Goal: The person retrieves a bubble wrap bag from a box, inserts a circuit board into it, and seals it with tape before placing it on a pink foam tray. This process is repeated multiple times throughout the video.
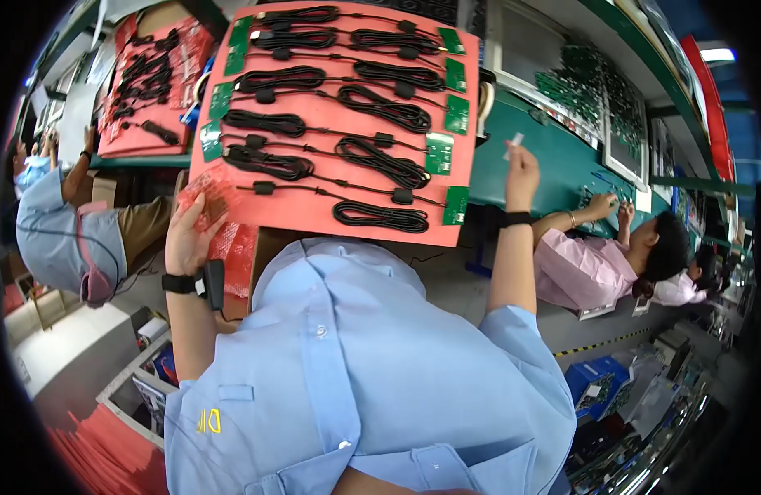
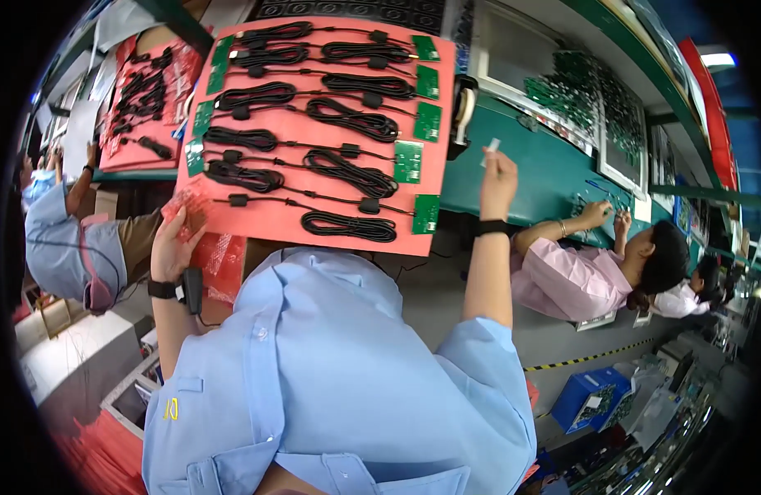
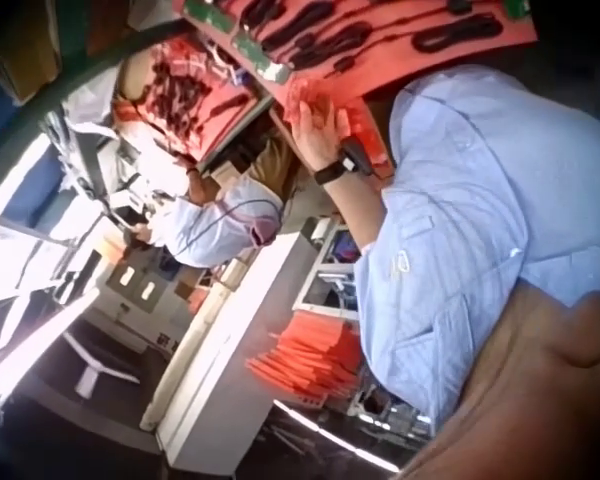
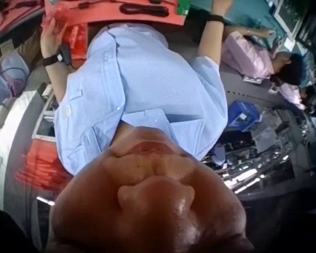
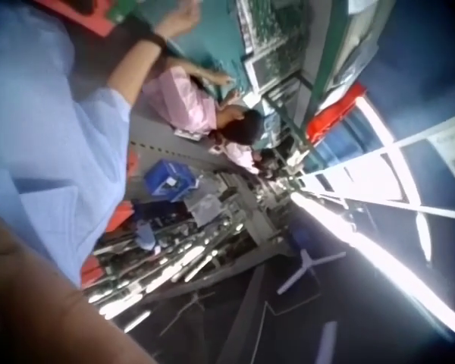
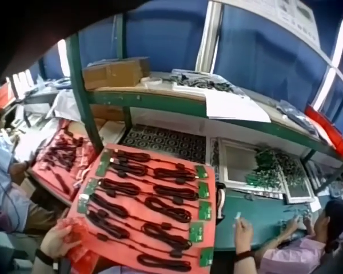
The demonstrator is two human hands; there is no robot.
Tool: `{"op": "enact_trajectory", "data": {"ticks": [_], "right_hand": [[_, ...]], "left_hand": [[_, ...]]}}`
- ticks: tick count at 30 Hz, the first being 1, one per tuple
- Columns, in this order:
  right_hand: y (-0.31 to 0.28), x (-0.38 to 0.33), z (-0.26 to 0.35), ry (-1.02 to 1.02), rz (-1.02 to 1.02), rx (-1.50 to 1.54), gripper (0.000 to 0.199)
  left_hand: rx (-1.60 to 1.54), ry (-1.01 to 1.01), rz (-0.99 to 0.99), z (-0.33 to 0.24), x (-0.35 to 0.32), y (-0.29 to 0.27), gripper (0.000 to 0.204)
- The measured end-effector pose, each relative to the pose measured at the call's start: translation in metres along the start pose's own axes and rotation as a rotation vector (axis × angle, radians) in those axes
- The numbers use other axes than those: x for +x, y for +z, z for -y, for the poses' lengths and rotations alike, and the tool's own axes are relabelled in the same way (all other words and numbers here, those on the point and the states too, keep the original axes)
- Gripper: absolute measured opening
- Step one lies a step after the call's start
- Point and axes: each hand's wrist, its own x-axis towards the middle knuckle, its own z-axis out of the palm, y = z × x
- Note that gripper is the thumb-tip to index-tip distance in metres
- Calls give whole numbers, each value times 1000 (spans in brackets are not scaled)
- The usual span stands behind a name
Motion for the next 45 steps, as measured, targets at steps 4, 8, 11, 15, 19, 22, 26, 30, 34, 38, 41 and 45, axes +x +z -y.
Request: {"op": "enact_trajectory", "data": {"ticks": [4, 8, 11, 15, 19, 22, 26, 30, 34, 38, 41, 45], "right_hand": [[-27, -37, 191, 123, 259, 562, 23], [33, -104, 323, 189, 843, 748, 52], [106, -134, 361, 203, 1103, 883, 68], [159, -148, 380, -3, 1107, 445, 65], [167, -155, 382, -330, 1060, -108, 61], [164, -157, 366, -674, 924, -70, 64], [172, -145, 377, -1134, 744, -149, 63], [186, -140, 380, -1188, 877, -246, 60], [188, -129, 404, -1072, 981, -145, 61], [166, -122, 458, -580, 1506, 755, 69], [165, -151, 499, -202, 1720, 1221, 74], [195, -190, 522, 198, 1684, 1749, 91]], "left_hand": [[85, 145, 19, 2, -10, 13, 26], [49, 198, -46, 16, -24, 15, 24], [-23, 215, 2, 21, -27, 20, 24], [-167, 300, 70, 31, -37, 17, 22], [-248, 191, 41, 37, -33, 2, 22], [-299, 86, 35, 33, -33, -8, 22], [-304, 13, 66, 28, -29, -17, 22], [-230, 27, 127, 33, -24, -28, 23], [171, 254, 47, 43, -10, -41, 25], [491, 621, -351, 38, -16, -60, 28], [416, 822, -660, 41, 9, -113, 30], [529, 439, -886, 99, 63, -233, 28]]}}
